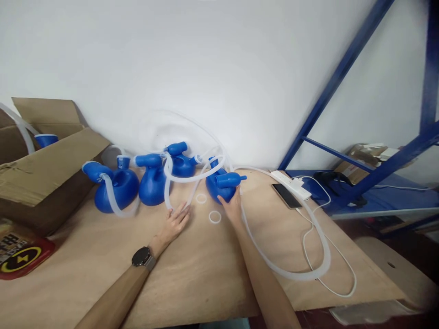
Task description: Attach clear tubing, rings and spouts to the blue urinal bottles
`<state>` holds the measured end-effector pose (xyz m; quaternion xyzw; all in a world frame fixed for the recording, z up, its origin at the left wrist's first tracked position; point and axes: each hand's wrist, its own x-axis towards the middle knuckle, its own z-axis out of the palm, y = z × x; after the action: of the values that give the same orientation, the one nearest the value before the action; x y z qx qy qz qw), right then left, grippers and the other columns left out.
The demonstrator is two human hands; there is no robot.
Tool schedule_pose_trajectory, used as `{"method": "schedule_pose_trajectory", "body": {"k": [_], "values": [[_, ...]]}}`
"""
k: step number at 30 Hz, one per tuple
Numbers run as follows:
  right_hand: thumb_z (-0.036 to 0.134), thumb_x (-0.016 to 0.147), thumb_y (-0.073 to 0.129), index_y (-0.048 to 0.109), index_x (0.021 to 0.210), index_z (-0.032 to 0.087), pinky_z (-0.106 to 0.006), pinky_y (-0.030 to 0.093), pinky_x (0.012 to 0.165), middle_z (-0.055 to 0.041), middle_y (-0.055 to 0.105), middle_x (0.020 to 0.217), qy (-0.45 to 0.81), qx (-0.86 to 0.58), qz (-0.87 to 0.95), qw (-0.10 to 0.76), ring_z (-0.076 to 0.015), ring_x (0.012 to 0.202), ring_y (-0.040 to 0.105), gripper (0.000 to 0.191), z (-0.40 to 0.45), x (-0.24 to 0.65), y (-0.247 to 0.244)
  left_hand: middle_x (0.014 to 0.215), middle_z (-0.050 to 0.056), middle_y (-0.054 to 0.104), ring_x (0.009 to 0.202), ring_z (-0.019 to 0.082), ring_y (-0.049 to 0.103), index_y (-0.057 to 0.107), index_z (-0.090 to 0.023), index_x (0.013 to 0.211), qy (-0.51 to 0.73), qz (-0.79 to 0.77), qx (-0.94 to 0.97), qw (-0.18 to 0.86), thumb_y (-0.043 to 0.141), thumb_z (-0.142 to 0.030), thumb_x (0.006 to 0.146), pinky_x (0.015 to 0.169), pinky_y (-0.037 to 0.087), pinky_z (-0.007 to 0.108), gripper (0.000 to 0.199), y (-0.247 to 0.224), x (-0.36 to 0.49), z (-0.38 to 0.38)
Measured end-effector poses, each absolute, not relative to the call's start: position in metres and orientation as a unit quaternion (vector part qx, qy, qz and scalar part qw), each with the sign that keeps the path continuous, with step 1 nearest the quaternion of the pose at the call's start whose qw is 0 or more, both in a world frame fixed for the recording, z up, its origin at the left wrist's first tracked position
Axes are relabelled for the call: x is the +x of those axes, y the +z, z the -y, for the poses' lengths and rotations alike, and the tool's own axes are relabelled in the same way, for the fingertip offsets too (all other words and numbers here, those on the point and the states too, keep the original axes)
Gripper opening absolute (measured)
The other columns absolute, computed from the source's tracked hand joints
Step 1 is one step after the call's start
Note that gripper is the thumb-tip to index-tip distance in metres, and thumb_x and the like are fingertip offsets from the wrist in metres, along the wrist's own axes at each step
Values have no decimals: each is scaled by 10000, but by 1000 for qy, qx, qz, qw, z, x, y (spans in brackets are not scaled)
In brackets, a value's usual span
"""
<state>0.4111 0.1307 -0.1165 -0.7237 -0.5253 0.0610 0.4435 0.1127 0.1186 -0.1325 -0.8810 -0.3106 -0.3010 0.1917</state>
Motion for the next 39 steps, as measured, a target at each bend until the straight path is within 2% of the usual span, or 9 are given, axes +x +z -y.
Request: {"method": "schedule_pose_trajectory", "body": {"k": [2,4,10,16,18,24,29,34,39], "values": [[747,927,529,209,1624,22,-605,344,1196,-327,367,1609,46,-721,527,447,-440,1488,385,1055,-125,409,-120,1408,121,698,1392,249,595,738,-186,1106,-285,269,-901,188,416,-20,1002,1268,277,494,377,-133,115,-117],[776,933,490,311,1585,9,-620,341,1190,-338,391,1582,30,-719,532,446,-459,1464,397,1022,-111,408,-121,1426,139,683,1406,242,579,719,-170,1165,-266,240,-917,175,431,-35,1009,1199,399,439,354,-133,119,-116],[842,896,500,452,1503,37,-652,435,1090,-322,525,1434,5,-726,536,430,-476,1301,530,1009,-54,399,-121,1424,188,666,1355,312,607,554,-132,1461,-235,286,-922,110,426,-164,1049,1055,543,454,434,-133,134,-123],[752,915,589,451,1508,122,-667,426,1118,-273,495,1461,39,-699,576,422,-454,1350,505,877,-5,396,-121,1600,211,492,1500,346,454,388,-142,1595,-237,340,-910,18,381,-410,1086,1163,463,526,575,-127,155,-141],[700,933,608,424,1527,150,-639,430,1141,-246,479,1482,78,-681,595,420,-426,1380,494,830,5,402,-120,1594,215,497,1478,331,484,347,-132,1611,-240,335,-911,-19,369,-437,1085,1176,450,531,609,-126,163,-148],[602,947,640,363,1572,200,-620,365,1215,-212,398,1573,166,-655,615,407,-393,1478,410,793,17,431,-113,1227,200,737,1173,335,693,603,-126,1399,-261,317,-902,-134,362,-466,1080,1042,551,551,525,-111,161,-145],[608,899,718,331,1617,256,-605,300,1262,-170,425,1602,293,-581,637,413,-367,1521,373,889,21,459,-98,1355,131,694,1273,306,652,621,-232,1382,-321,334,-858,-222,509,-534,1036,1110,529,522,474,-80,122,-115],[640,842,780,298,1644,283,-573,410,1212,-150,439,1635,479,-509,606,381,-360,1497,443,1002,19,480,-86,1360,171,662,1209,268,699,483,-176,1500,-398,397,-777,-282,404,-512,1077,1014,602,446,546,-44,104,-112],[630,788,839,352,1626,299,-555,481,1165,-133,478,1618,522,-483,598,370,-376,1426,531,1024,9,485,-81,1264,128,685,1134,272,712,714,-198,1254,-390,379,-774,-325,589,-634,958,927,638,379,542,-18,111,-125]]}}
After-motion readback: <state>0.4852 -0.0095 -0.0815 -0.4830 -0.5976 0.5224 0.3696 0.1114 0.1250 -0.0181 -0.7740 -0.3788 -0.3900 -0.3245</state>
